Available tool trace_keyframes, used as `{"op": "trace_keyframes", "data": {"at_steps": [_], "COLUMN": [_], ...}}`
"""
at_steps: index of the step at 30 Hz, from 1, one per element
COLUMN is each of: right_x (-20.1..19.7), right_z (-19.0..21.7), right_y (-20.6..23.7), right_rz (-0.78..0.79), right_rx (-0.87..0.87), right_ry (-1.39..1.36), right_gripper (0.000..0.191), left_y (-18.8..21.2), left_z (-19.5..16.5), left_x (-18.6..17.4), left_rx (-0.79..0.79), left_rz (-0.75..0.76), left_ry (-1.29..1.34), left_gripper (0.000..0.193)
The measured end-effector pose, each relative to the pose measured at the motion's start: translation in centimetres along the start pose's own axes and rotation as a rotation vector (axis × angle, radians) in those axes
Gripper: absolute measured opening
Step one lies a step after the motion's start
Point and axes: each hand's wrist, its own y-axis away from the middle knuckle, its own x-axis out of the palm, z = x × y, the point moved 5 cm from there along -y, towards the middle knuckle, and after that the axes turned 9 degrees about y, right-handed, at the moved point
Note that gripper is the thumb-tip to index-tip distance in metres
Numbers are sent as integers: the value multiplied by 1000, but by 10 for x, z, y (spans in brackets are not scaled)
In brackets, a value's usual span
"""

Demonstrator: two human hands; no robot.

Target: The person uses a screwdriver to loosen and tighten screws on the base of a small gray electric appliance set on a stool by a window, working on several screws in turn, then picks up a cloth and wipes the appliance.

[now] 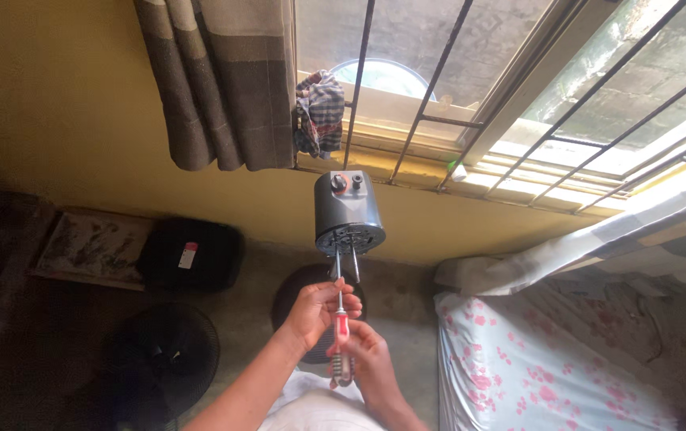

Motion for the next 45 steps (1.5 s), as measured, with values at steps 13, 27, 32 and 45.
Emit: {"op": "trace_keyframes", "data": {"at_steps": [13,27,32,45], "right_x": [-7,8,5,2], "right_z": [-6,-1,-10,-23], "right_y": [3,21,24,25], "right_rz": [-73,-97,34,128], "right_rx": [-17,2,206,181], "right_ry": [58,27,-367,-213], "right_gripper": [46,59,62,59], "left_y": [-4,-24,-20,-1], "left_z": [-3,-7,-6,0], "left_x": [8,-5,-2,8], "left_rx": [44,26,32,-51], "left_rz": [26,56,88,39], "left_ry": [-39,120,193,113], "left_gripper": [33,27,31,37]}}
